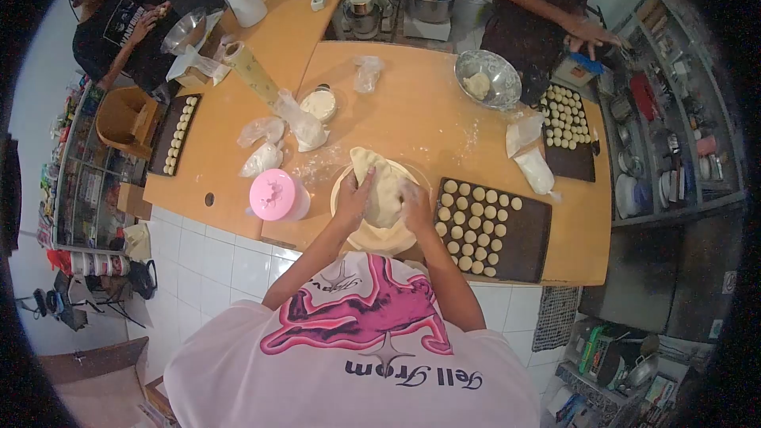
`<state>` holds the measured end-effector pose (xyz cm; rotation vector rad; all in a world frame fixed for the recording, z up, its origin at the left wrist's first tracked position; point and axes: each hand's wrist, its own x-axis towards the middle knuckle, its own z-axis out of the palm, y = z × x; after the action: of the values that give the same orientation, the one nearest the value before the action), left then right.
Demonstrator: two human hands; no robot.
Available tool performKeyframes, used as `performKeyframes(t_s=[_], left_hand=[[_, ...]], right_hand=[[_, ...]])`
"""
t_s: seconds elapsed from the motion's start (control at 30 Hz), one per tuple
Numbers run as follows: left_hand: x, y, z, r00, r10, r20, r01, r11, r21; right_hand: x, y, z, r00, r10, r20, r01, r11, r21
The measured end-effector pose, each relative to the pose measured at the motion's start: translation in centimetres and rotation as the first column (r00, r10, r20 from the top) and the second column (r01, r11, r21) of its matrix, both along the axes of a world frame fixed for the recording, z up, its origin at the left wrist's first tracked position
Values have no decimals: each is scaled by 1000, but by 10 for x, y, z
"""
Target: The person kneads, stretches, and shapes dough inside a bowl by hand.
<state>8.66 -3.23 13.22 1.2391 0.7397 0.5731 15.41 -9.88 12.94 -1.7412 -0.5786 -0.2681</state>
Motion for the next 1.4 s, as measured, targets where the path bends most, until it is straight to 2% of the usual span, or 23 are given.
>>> performKeyframes(t_s=[0.07,0.1,0.13,0.23,0.33,0.43,0.53,0.63,0.73,0.83,0.9,0.97,1.03,1.13,1.23,1.33,1.4], left_hand=[[0,-1,2,1000,3,-8,-3,1000,-1],[-1,-1,4,1000,1,-4,-1,1000,-13],[-1,0,5,1000,-2,1,2,1000,-25],[0,-1,0,1000,5,12,-5,1000,11],[1,-1,-3,999,18,27,-16,998,-60],[3,-1,-3,999,17,29,-14,997,-80],[1,2,-1,999,-30,40,32,998,-56],[-3,3,-4,996,-73,52,78,991,-110],[-5,-3,0,995,-100,-7,99,994,-42],[-6,-1,-2,992,-123,3,122,988,-96],[-5,-1,1,993,-119,-21,118,992,-54],[-5,-1,3,993,-118,-24,117,992,-54],[-5,-2,3,992,-125,-3,124,988,-96],[-8,-2,11,982,-180,-56,177,983,-57],[-8,0,-1,978,-193,-80,187,980,-70],[-9,1,-6,978,-203,-40,199,976,-84],[-9,2,-5,976,-209,-56,205,976,-66]], right_hand=[[1,1,0,976,10,-216,5,998,67],[23,-23,-4,806,288,-517,-273,956,107],[35,-38,-8,474,486,-734,-497,836,233],[34,-43,-24,658,521,-543,-689,707,-157],[33,-45,-25,689,581,-433,-687,714,-135],[29,-41,-35,485,623,-614,-586,752,301],[29,-43,-8,208,602,-771,-368,779,508],[38,-43,-20,496,497,-712,-613,781,118],[41,-44,-20,608,601,-520,-731,678,-72],[41,-45,-24,630,574,-523,-702,709,-69],[31,-43,-14,571,552,-608,-605,783,143],[29,-41,-8,455,522,-722,-520,813,261],[37,-43,-8,281,458,-843,-478,829,291],[41,-43,-8,472,440,-764,-640,767,47],[34,-41,-7,628,582,-517,-654,755,55],[33,-43,-15,606,540,-584,-609,787,96],[31,-42,-17,551,513,-658,-528,825,200]])
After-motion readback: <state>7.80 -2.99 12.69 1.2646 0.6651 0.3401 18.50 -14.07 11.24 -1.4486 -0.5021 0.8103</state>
